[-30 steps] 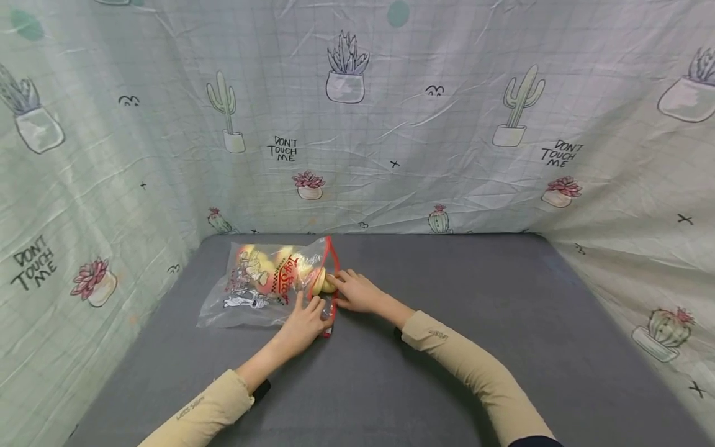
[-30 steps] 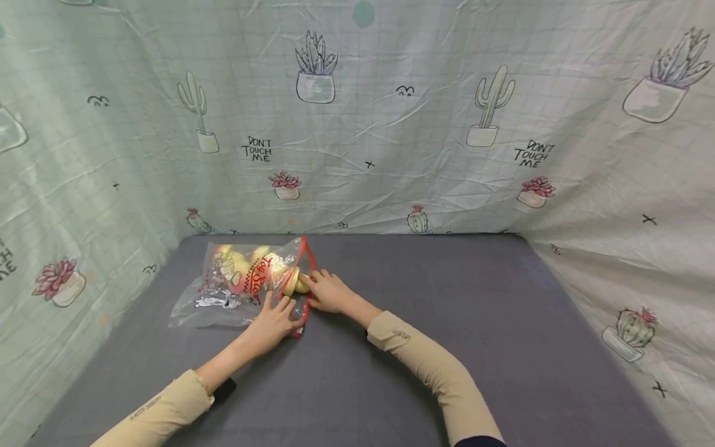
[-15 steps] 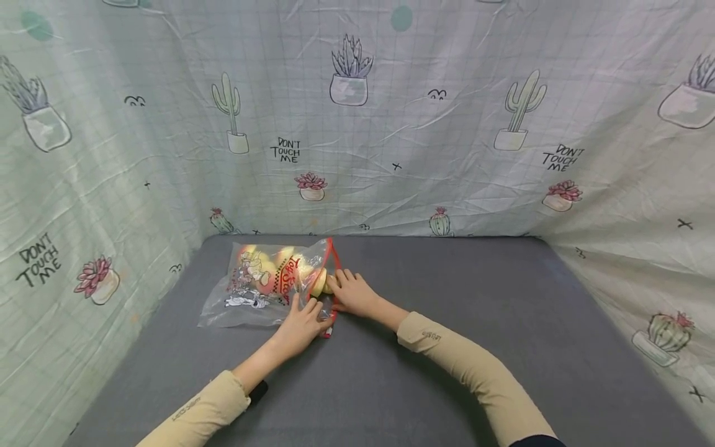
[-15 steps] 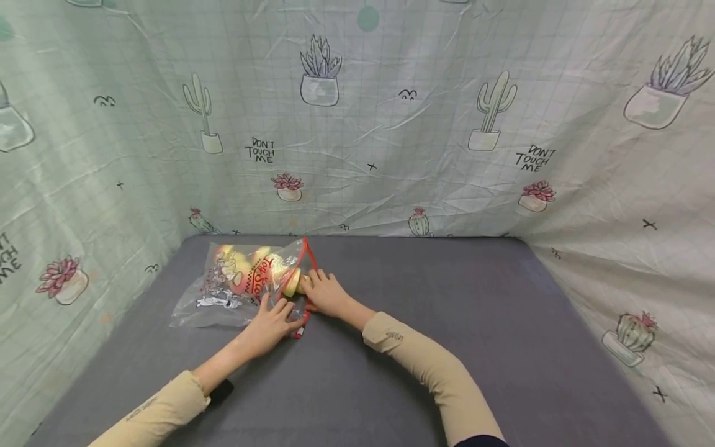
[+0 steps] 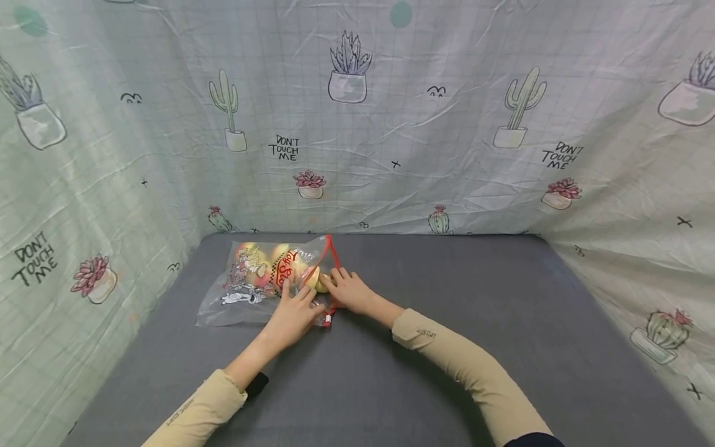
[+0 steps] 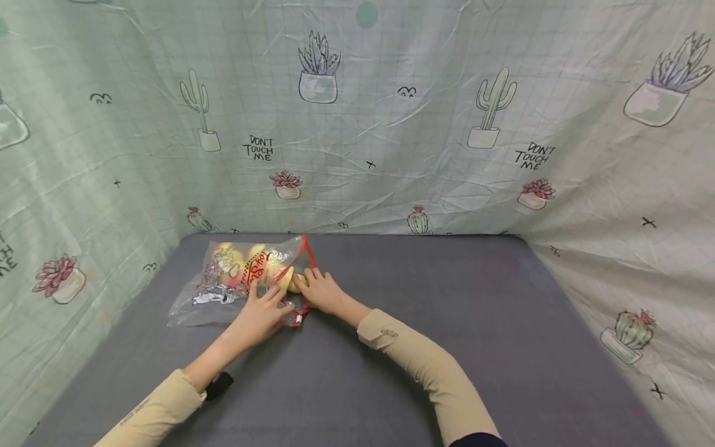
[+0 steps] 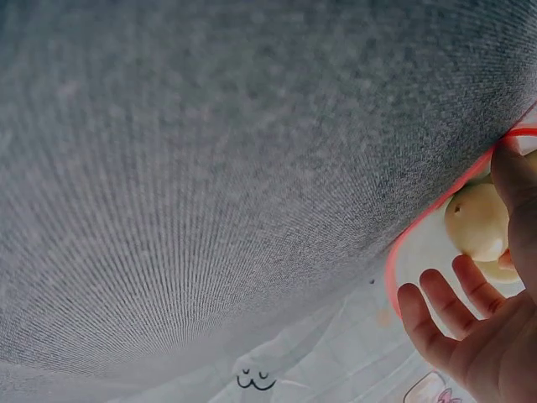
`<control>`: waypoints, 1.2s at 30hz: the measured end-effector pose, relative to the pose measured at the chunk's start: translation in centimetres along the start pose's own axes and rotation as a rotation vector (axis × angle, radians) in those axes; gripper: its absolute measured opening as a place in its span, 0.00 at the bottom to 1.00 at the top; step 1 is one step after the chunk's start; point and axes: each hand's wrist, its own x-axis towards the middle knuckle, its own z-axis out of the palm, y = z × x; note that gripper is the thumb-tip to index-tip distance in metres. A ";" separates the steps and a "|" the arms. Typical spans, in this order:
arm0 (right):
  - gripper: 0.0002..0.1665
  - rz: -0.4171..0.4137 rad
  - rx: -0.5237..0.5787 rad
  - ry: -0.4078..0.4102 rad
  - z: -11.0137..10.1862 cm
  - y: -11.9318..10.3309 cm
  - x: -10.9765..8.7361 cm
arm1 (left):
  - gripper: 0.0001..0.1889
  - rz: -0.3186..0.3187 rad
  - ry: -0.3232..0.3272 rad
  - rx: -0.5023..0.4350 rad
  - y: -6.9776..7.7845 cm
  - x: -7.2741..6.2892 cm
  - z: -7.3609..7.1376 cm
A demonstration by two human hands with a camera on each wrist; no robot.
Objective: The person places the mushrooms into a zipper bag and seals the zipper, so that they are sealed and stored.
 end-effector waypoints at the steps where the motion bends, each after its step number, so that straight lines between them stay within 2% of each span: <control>1: 0.38 -0.002 -0.003 -0.004 0.0 0.0 0.0 | 0.12 -0.012 -0.001 -0.006 -0.1 0.0 0.0; 6: 0.42 0.002 -0.002 -0.006 0.1 0.1 0.1 | 0.11 -0.034 0.011 -0.010 -0.3 -0.2 -0.1; 18: 0.43 0.001 0.002 -0.008 0.2 0.1 0.1 | 0.11 -0.002 0.000 0.006 -0.5 -0.4 0.0; 28: 0.28 -0.008 -0.091 0.062 0.2 0.1 -0.2 | 0.11 -0.011 0.003 0.011 -0.5 -0.5 -0.2; 32: 0.29 -0.025 -0.091 0.089 0.3 0.0 -0.3 | 0.11 -0.001 0.011 0.009 -0.5 -0.7 -0.3; 36: 0.33 -0.029 -0.082 0.080 0.2 0.0 -0.3 | 0.11 0.002 0.015 0.010 -0.6 -0.8 -0.2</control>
